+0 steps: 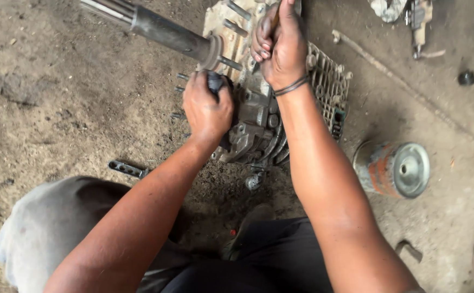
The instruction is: The person scrubs and wipes a disassembled engine block using a wire brush and a rag. They repeatedly scrub the surface and wipe away residue, focusing on the top and side areas of the engine.
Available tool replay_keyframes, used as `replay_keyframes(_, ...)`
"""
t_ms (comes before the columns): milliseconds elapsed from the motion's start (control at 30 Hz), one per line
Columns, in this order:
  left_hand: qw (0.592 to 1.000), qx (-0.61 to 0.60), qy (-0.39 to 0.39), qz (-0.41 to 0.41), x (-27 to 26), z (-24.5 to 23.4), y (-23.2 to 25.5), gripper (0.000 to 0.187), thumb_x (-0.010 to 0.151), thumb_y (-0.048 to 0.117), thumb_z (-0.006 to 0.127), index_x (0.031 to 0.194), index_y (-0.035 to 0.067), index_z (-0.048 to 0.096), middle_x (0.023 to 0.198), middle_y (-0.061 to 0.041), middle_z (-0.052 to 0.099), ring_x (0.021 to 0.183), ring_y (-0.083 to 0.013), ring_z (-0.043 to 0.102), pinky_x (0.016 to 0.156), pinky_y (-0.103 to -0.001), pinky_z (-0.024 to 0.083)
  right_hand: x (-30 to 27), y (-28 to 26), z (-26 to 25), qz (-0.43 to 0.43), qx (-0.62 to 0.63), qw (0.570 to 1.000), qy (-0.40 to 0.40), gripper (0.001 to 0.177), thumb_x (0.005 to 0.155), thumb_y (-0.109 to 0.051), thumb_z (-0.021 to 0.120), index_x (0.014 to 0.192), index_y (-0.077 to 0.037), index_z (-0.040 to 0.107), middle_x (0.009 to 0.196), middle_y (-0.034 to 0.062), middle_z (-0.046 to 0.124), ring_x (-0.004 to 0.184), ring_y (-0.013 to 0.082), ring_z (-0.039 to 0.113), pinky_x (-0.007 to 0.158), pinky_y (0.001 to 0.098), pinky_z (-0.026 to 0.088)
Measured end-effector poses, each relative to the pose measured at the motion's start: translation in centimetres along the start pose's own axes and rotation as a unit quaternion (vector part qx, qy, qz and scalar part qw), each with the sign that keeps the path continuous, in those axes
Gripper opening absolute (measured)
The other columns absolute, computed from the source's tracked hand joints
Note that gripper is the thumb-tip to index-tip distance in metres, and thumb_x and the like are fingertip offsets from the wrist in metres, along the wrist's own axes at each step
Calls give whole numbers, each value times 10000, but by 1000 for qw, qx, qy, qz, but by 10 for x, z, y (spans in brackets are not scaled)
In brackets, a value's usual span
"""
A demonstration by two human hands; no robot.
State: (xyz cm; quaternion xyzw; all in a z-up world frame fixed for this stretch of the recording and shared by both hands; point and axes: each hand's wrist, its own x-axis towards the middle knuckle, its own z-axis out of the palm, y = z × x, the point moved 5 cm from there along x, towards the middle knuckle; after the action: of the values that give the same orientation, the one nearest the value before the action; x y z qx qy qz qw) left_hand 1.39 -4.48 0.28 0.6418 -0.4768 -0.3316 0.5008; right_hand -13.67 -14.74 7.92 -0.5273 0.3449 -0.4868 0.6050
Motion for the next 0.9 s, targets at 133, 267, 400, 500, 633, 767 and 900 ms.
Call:
replay_keyframes(133, 997, 40, 40, 58, -4, 5, -4, 447, 868, 170, 682, 1233, -80, 615, 1245, -323, 622, 1152, -493, 585, 1043, -545, 445, -11, 9, 3, -26, -123, 992, -1, 603, 1045, -675, 486, 781, -133, 515, 598, -20, 406, 486, 105, 398, 453, 286, 360)
replay_keyframes(267, 996, 44, 34, 69, -4, 10, -9, 479, 874, 173, 672, 1267, -88, 593, 1284, -330, 608, 1196, -490, 576, 1078, -545, 431, -5, 8, -14, -6, -88, 996, 14, 583, 1039, -662, 494, 772, -145, 514, 587, -30, 396, 486, 106, 400, 469, 287, 377)
replay_keyframes(400, 998, 31, 17, 52, -4, 8, -9, 452, 891, 170, 649, 1267, -76, 597, 1268, -311, 624, 1176, -482, 589, 1069, -546, 442, -12, 15, -18, -9, -19, 1000, 23, 547, 1057, -618, 523, 811, -130, 509, 617, -14, 390, 470, 101, 373, 454, 278, 339)
replay_keyframes(500, 997, 44, 20, 54, -3, 4, -2, 457, 866, 180, 669, 1242, -71, 607, 1264, -320, 616, 1151, -493, 575, 1040, -554, 432, -5, 13, -13, -5, -36, 999, 5, 539, 1073, -599, 529, 847, -110, 517, 629, -4, 382, 468, 111, 371, 448, 279, 331)
replay_keyframes(633, 999, 31, 15, 29, -6, 5, -5, 461, 882, 194, 659, 1265, -57, 611, 1300, -306, 609, 1181, -486, 569, 1067, -542, 436, -10, 17, -11, -17, -21, 1000, -4, 524, 1083, -577, 524, 860, -102, 511, 589, 12, 371, 469, 122, 360, 451, 280, 315)
replay_keyframes(767, 999, 47, 3, 25, -3, 4, -2, 460, 872, 194, 657, 1254, -58, 613, 1313, -314, 594, 1180, -478, 567, 1069, -542, 429, -10, 15, -19, 10, -33, 999, 19, 523, 1090, -578, 499, 841, -118, 513, 613, -9, 381, 504, 129, 372, 476, 304, 342)
replay_keyframes(900, 996, 73, 10, 52, 1, 4, -1, 530, 854, 191, 669, 1288, -100, 580, 1302, -347, 569, 1193, -487, 550, 1052, -553, 406, -6, 27, -30, -7, 10, 998, 67, 499, 1072, -554, 514, 836, -114, 526, 644, -1, 414, 527, 137, 397, 461, 300, 358)
